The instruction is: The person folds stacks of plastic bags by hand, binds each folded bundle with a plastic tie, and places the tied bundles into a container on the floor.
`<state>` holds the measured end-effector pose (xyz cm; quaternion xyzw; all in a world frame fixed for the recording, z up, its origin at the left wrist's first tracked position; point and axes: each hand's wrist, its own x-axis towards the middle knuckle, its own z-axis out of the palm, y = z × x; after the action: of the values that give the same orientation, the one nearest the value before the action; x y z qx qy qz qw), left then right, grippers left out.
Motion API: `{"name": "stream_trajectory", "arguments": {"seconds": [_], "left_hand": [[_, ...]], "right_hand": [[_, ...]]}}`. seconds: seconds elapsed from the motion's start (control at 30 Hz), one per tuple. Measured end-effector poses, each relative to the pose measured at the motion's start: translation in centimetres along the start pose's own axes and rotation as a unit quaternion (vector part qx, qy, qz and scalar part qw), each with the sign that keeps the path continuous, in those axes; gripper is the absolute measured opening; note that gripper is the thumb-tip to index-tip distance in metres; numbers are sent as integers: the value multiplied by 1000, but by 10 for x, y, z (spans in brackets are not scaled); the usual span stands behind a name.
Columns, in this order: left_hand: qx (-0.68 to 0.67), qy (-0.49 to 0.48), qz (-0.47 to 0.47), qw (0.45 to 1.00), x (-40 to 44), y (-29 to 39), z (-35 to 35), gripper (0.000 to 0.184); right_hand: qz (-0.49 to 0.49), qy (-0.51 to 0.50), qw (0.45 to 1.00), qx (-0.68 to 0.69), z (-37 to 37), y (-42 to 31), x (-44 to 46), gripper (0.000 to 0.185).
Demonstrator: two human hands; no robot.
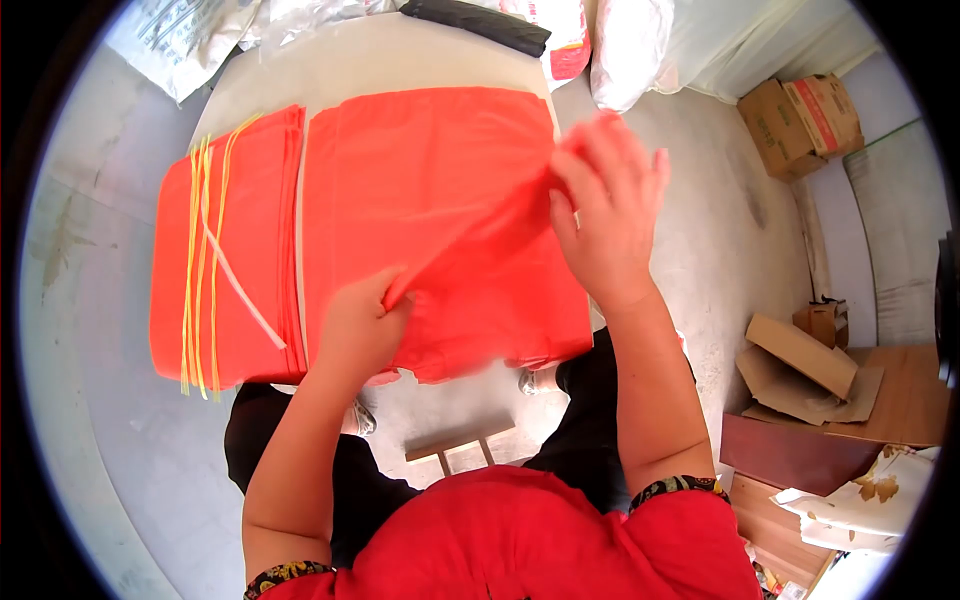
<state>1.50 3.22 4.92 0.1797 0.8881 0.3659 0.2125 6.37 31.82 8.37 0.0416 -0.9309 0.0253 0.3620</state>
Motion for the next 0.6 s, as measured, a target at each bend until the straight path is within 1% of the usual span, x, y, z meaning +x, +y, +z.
{"name": "stream_trajectory", "arguments": {"seconds": [0.03,0.07,0.1,0.17,0.2,0.23,0.27,0.3,0.4,0.5,0.6], "left_hand": [[-171,-42,-51,983,-1,-4,2,41],[-335,-82,-102,933,-2,-13,7,44],[-489,-118,-149,851,-3,-20,11,47],[-501,-115,-150,844,-7,-21,22,58],[-508,-113,-151,841,-8,-23,27,64],[-381,-110,-118,911,-6,-33,30,69],[-246,-104,-83,960,-4,-47,32,74],[-106,-97,-46,989,-3,-46,29,80],[89,-119,-72,986,-4,-33,11,86],[49,-57,-53,996,-3,-26,6,85],[41,41,81,995,0,-34,17,79]], "right_hand": [[27,57,997,33,0,-2,4,50],[53,113,990,67,1,-4,5,52],[85,77,986,123,7,-4,1,55],[147,4,961,234,32,1,-18,61],[168,-72,953,243,41,0,-28,65],[194,-120,930,288,53,1,-40,64],[219,-168,902,332,64,1,-53,64],[243,-215,869,373,66,-3,-56,63],[328,-272,772,471,63,-13,-60,62],[326,-287,750,498,69,-23,-59,63],[348,-295,740,495,64,-34,-50,68]]}}
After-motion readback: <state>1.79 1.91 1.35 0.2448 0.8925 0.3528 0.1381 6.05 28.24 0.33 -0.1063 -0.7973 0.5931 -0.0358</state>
